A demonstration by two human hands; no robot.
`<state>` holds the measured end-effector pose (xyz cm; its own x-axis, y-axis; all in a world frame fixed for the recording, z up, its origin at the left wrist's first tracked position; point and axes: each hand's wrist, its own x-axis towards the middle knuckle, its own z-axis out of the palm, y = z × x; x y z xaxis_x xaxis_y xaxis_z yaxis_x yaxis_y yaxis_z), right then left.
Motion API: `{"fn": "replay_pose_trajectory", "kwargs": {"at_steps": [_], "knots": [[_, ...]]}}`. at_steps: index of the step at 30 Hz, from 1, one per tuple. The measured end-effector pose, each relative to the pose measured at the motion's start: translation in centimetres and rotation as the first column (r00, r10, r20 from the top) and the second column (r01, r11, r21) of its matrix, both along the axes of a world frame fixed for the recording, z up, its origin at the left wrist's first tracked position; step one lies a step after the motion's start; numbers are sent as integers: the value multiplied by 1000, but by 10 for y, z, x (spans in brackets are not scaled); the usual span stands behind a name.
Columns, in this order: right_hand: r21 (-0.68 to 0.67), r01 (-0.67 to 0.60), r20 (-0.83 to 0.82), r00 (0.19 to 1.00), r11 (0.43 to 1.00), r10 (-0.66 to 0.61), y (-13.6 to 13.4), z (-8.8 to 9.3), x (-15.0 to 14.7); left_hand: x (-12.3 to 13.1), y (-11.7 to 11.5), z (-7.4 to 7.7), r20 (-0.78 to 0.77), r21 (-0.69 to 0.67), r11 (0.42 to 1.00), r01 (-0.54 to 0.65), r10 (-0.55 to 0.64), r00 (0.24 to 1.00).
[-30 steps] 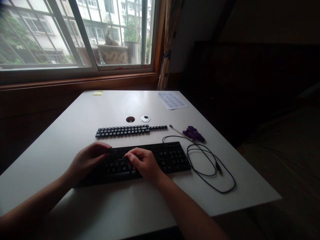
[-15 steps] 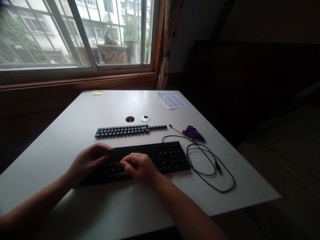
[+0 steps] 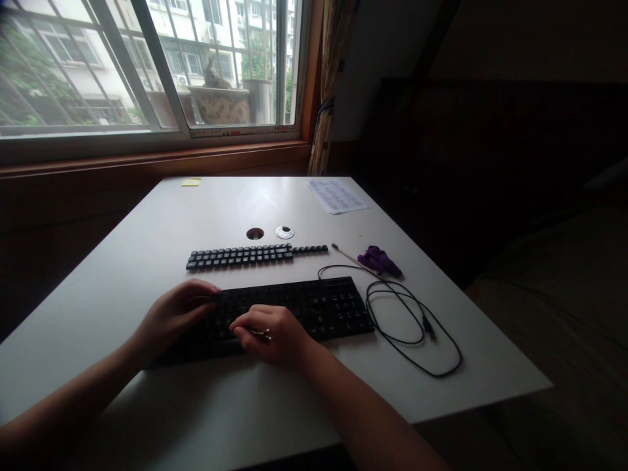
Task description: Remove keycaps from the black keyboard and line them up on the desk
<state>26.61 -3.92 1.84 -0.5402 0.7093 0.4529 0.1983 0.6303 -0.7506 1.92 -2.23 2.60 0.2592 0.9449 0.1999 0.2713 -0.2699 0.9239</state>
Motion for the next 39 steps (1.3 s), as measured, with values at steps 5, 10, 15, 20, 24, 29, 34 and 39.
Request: {"fn": "replay_pose_trajectory", "kwargs": {"at_steps": [5,10,15,20,24,29,34,39], "knots": [[37,-44,41,998,998,42,0,1,1,0,0,1,-2,-17,1000,-4,4,1000],[138,-70,99,994,988,57,-2,3,1,0,0,1,12,-29,1000,3,-3,1000],[315,-136,228,972,939,64,-6,2,-2,0,0,-1,18,-25,1000,-1,2,1000],[411,-163,326,945,897,22,-9,1,-3,0,0,-1,40,-29,1000,5,-4,999],[417,-153,327,945,896,9,-10,1,-1,-1,2,-2,28,-27,1000,4,-4,1000],[361,-89,181,983,928,24,-7,4,7,-6,6,-4,-28,14,1000,-4,4,1000],[194,174,-17,985,965,-174,3,13,23,-16,10,0,-60,20,998,-57,58,997],[69,469,-48,883,880,-467,14,17,39,-28,17,3,-47,23,987,-157,158,986]]}}
